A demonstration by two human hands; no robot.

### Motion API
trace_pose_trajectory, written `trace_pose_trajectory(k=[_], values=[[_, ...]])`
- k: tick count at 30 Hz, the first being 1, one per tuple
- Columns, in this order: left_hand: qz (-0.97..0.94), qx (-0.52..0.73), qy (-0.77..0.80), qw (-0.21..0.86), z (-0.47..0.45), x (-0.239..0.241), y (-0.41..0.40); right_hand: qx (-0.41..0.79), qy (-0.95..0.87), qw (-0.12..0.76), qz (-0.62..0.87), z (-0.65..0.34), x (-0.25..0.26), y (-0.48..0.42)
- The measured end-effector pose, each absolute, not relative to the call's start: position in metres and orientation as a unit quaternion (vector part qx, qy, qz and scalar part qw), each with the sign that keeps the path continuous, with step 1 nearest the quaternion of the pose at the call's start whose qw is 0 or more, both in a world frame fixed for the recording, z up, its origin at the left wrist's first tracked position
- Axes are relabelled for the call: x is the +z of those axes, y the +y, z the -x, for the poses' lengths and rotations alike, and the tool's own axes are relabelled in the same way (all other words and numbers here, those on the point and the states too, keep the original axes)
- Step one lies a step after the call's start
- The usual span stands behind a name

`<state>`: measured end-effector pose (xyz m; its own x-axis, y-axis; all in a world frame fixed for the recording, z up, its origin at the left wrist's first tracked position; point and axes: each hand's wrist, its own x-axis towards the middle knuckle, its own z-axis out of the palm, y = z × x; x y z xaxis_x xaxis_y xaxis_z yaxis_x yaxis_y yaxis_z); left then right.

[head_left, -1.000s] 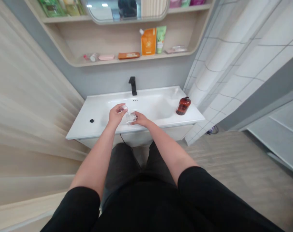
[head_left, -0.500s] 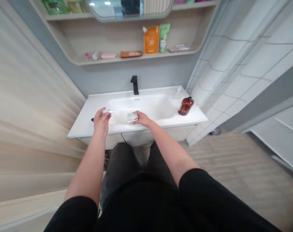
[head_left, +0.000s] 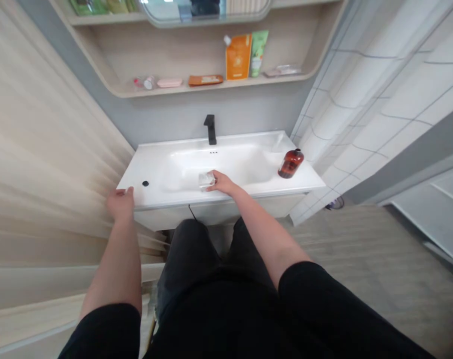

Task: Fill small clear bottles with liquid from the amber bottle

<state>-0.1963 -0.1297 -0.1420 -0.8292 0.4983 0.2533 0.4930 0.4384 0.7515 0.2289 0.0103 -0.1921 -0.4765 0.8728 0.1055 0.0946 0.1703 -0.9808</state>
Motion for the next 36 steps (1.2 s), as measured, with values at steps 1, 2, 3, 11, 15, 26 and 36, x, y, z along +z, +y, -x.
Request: trace_pose_trajectory(k=[1, 2, 3, 11, 15, 26, 36], values=[[-0.297, 0.427, 0.854, -0.001, 0.195, -0.144, -0.129, 0.534, -0.671, 0.363, 0.364, -0.229, -0.191, 0.01], [-0.303, 0.417, 0.857, 0.0, 0.193, -0.145, -0.128, 0.533, -0.67, 0.362, 0.37, -0.229, -0.19, 0.009], [-0.309, 0.413, 0.857, 0.001, 0.191, -0.147, -0.127, 0.531, -0.669, 0.36, 0.375, -0.229, -0.188, 0.008], [-0.37, 0.453, 0.807, -0.081, 0.18, -0.148, -0.13, 0.52, -0.678, 0.358, 0.376, -0.23, -0.185, 0.006], [-0.475, 0.494, 0.713, -0.148, 0.151, -0.137, -0.135, 0.544, -0.669, 0.364, 0.354, -0.232, -0.188, 0.008], [-0.618, 0.464, 0.477, 0.418, 0.003, -0.171, -0.043, 0.568, -0.634, 0.402, 0.339, -0.234, -0.187, 0.004], [-0.583, 0.492, 0.456, 0.458, -0.018, -0.171, -0.031, 0.552, -0.624, 0.414, 0.367, -0.231, -0.183, 0.002]])
